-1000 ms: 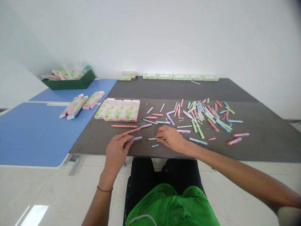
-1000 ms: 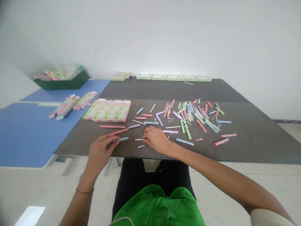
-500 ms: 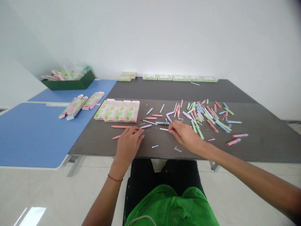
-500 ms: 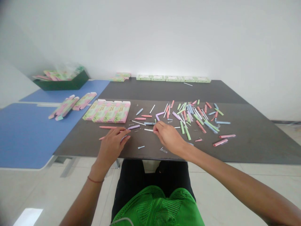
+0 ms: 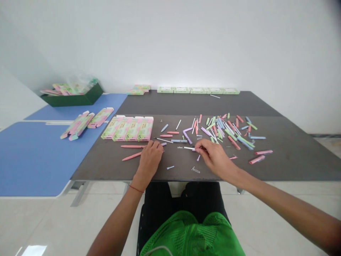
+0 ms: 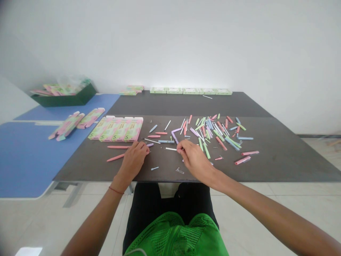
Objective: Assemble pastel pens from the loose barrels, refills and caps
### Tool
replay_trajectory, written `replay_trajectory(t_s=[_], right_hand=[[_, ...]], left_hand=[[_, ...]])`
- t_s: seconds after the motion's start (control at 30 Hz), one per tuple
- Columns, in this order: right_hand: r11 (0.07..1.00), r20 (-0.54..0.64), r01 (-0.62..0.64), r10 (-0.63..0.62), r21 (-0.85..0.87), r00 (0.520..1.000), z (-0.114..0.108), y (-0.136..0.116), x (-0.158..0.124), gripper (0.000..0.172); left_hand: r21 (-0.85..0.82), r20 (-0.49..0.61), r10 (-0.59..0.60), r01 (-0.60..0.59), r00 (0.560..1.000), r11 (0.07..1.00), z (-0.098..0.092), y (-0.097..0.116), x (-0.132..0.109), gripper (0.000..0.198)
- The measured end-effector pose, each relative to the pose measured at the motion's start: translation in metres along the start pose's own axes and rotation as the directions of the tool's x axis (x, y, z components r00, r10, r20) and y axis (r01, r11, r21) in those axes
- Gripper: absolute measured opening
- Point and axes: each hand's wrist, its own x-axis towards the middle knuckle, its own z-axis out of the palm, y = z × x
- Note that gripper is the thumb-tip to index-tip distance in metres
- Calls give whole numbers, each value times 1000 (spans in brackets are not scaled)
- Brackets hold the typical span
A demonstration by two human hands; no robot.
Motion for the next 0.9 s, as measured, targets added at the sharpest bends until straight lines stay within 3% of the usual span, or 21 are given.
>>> replay_trajectory(t_s=[0.13, 0.27, 0.37, 0.5, 0.57, 0.73, 0.9], right_hand=[[999, -6, -21, 21, 36, 1000, -3, 0, 0, 13], [996, 10, 6, -7, 87, 1000, -9, -5, -3, 13], [992, -24, 71, -69, 106, 997, -15, -11, -8, 14], [987, -72, 113, -106, 112, 992, -21, -20, -14, 15], [986, -92, 129, -119, 107, 989, -23, -23, -15, 15], [979, -128, 168, -153, 116, 980, -24, -30, -15, 17], [979, -115, 152, -137, 134, 984, -23, -32, -15, 17]], left_hand=[[-40, -25, 0, -1, 1000, 999, -5, 4, -1, 20], [-200, -78, 21, -36, 997, 979, -28, 13, -12, 12], [-513, -215, -5, -109, 977, 851, -52, 24, -25, 5], [-628, -321, -106, -127, 941, 768, -73, 35, -38, 9], [-691, -296, -162, -94, 941, 717, -76, 37, -40, 9], [-905, -86, -281, 43, 956, 424, -73, 39, -40, 7], [-926, -49, -284, 63, 958, 372, -69, 41, -42, 11]])
